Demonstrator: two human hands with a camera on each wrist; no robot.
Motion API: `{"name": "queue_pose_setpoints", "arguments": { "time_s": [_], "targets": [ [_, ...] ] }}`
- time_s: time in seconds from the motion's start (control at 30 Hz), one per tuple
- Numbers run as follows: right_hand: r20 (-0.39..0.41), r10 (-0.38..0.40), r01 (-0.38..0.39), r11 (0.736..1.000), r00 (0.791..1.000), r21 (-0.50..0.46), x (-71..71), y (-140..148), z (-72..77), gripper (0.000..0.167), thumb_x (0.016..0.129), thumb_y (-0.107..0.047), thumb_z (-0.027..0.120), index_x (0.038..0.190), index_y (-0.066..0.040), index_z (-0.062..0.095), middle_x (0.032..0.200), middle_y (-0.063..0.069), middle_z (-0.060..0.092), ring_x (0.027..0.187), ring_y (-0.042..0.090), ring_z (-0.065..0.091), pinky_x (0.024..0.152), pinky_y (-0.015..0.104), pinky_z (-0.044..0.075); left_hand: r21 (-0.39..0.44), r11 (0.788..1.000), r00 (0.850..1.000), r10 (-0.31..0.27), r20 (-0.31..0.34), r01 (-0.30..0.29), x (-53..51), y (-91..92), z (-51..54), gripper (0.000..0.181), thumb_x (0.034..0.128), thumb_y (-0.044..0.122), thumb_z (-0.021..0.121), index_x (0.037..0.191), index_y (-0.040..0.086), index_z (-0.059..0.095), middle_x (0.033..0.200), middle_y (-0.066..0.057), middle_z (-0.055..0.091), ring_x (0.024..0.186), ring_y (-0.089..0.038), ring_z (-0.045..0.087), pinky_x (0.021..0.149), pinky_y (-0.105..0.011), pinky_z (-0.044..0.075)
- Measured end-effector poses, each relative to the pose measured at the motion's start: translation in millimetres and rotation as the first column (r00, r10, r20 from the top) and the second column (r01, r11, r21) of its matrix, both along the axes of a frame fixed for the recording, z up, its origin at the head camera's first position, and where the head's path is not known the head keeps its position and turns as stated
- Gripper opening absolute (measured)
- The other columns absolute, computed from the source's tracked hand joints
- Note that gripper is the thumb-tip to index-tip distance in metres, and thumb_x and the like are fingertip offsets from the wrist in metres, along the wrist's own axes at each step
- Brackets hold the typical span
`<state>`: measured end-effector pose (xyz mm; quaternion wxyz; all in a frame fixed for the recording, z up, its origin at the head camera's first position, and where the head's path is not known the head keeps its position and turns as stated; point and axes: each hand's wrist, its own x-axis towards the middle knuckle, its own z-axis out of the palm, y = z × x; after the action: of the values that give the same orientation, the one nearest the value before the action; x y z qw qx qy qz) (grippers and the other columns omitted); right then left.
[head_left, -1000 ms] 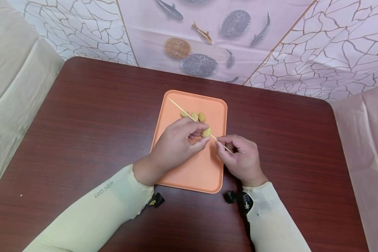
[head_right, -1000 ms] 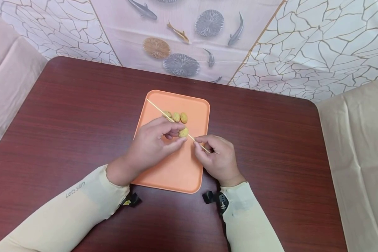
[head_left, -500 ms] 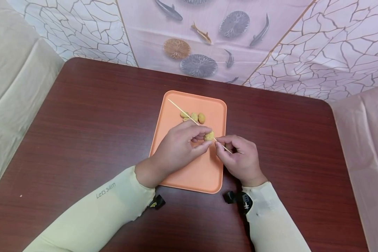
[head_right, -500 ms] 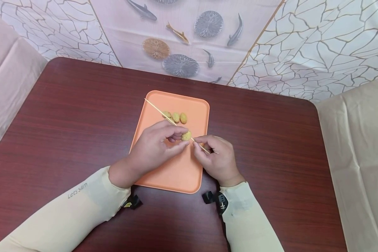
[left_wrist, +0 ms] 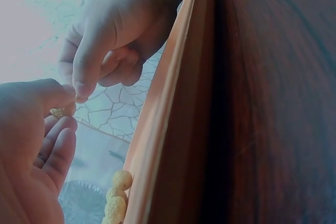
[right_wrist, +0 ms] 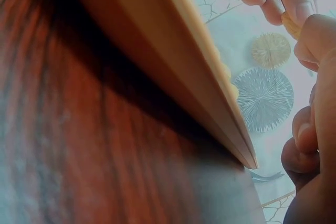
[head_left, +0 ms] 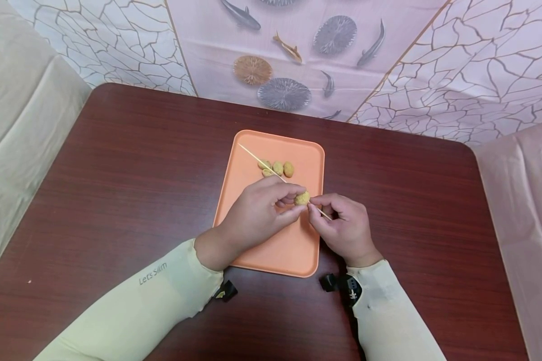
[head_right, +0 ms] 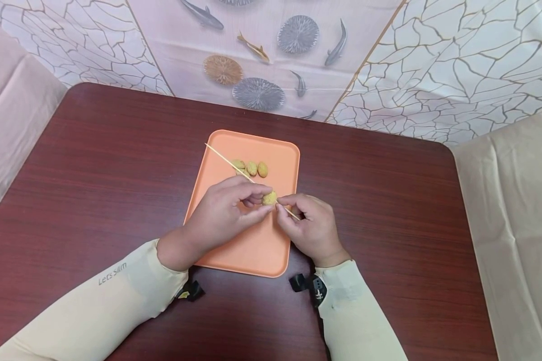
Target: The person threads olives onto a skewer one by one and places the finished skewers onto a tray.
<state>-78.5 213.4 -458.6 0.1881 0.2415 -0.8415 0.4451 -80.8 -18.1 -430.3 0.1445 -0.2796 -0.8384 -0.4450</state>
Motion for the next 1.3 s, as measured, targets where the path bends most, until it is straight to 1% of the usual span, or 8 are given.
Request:
{"name": "queue_pose_setpoints", "arguments": {
  "time_s": [0.13, 0.23, 0.4, 0.6, 0.83, 1.03, 1.23, 1.3],
  "targets": [
    [-0.003, 0.001, -0.001, 1.0, 1.0, 0.005, 0.0, 0.5, -0.1, 0.019, 0.101, -0.022, 0.078, 0.096, -0.004, 0.083, 0.063, -0.005, 0.054, 0.058, 0.004, 0.045, 0.055, 0.018, 0.037, 0.001, 1.0, 1.0, -0.005, 0.002, 0.005, 0.9, 0.8, -0.2, 0.029, 0.0939, 0.02, 0.094, 0.12, 0.01, 0.086, 0.098, -0.001, 0.075, 0.089, -0.011, 0.071, 0.083, -0.02, 0.061],
    [-0.003, 0.002, -0.002, 1.0, 1.0, 0.004, 0.1, 0.7, 0.0, 0.02, 0.101, -0.023, 0.078, 0.096, -0.004, 0.082, 0.063, -0.004, 0.054, 0.058, 0.004, 0.045, 0.055, 0.018, 0.037, 0.009, 1.0, 1.0, -0.008, 0.004, 0.008, 1.6, 1.4, -0.4, 0.029, 0.0938, 0.02, 0.094, 0.12, 0.01, 0.086, 0.098, -0.001, 0.076, 0.09, -0.011, 0.072, 0.083, -0.02, 0.061],
    [-0.003, 0.003, -0.003, 1.0, 1.0, 0.002, 0.2, 0.6, -0.2, 0.016, 0.098, -0.019, 0.078, 0.096, -0.004, 0.082, 0.063, -0.004, 0.054, 0.058, 0.004, 0.045, 0.055, 0.018, 0.036, 0.013, 1.0, 1.0, -0.008, 0.0, 0.008, 2.0, 1.9, -1.1, 0.029, 0.0933, 0.02, 0.095, 0.12, 0.01, 0.087, 0.099, -0.001, 0.076, 0.091, -0.011, 0.073, 0.084, -0.019, 0.062],
    [-0.014, -0.002, 0.003, 1.0, 1.0, 0.011, -0.4, 0.4, -0.7, 0.008, 0.094, -0.013, 0.079, 0.095, -0.005, 0.082, 0.063, -0.004, 0.053, 0.058, 0.005, 0.045, 0.055, 0.018, 0.037, -0.005, 1.0, 1.0, -0.008, -0.005, 0.008, 1.9, 2.1, -1.6, 0.029, 0.094, 0.021, 0.094, 0.12, 0.011, 0.086, 0.098, 0.0, 0.076, 0.09, -0.011, 0.071, 0.083, -0.02, 0.061],
    [-0.02, -0.021, 0.021, 0.999, 1.0, 0.037, -2.0, 0.1, -1.1, 0.008, 0.091, -0.014, 0.079, 0.094, -0.006, 0.082, 0.062, -0.005, 0.054, 0.057, 0.005, 0.045, 0.055, 0.018, 0.038, -0.019, 1.0, 1.0, -0.006, -0.01, 0.005, 1.1, 1.8, -1.6, 0.029, 0.0943, 0.02, 0.094, 0.121, 0.01, 0.086, 0.1, 0.0, 0.076, 0.091, -0.011, 0.071, 0.083, -0.021, 0.061],
    [-0.009, -0.023, 0.023, 0.999, 1.0, 0.044, -3.3, 1.0, -0.7, 0.009, 0.091, -0.014, 0.08, 0.095, -0.007, 0.083, 0.061, -0.005, 0.054, 0.057, 0.005, 0.046, 0.055, 0.017, 0.039, -0.016, 1.0, 1.0, -0.003, -0.009, 0.003, -0.8, 1.5, -2.2, 0.03, 0.0938, 0.021, 0.094, 0.12, 0.01, 0.086, 0.1, 0.0, 0.076, 0.091, -0.011, 0.073, 0.084, -0.02, 0.062],
    [-0.005, -0.033, 0.034, 0.999, 0.999, 0.041, -3.7, 1.4, -3.3, 0.006, 0.09, -0.013, 0.08, 0.094, -0.008, 0.083, 0.06, -0.005, 0.054, 0.056, 0.004, 0.045, 0.054, 0.017, 0.037, -0.013, 1.0, 1.0, -0.015, 0.005, 0.015, -2.9, 0.7, -0.8, 0.029, 0.0934, 0.02, 0.095, 0.119, 0.01, 0.086, 0.099, 0.0, 0.075, 0.09, -0.01, 0.072, 0.084, -0.021, 0.062],
    [-0.001, -0.038, 0.038, 0.999, 0.999, 0.039, -3.5, 1.0, -4.5, 0.006, 0.089, -0.011, 0.079, 0.094, -0.009, 0.083, 0.06, -0.005, 0.053, 0.056, 0.004, 0.044, 0.054, 0.017, 0.036, -0.016, 0.999, 1.0, -0.028, 0.012, 0.028, -4.3, -0.5, 0.6, 0.028, 0.0938, 0.02, 0.094, 0.118, 0.01, 0.086, 0.099, 0.0, 0.075, 0.09, -0.011, 0.071, 0.084, -0.021, 0.061]
  ]
}}
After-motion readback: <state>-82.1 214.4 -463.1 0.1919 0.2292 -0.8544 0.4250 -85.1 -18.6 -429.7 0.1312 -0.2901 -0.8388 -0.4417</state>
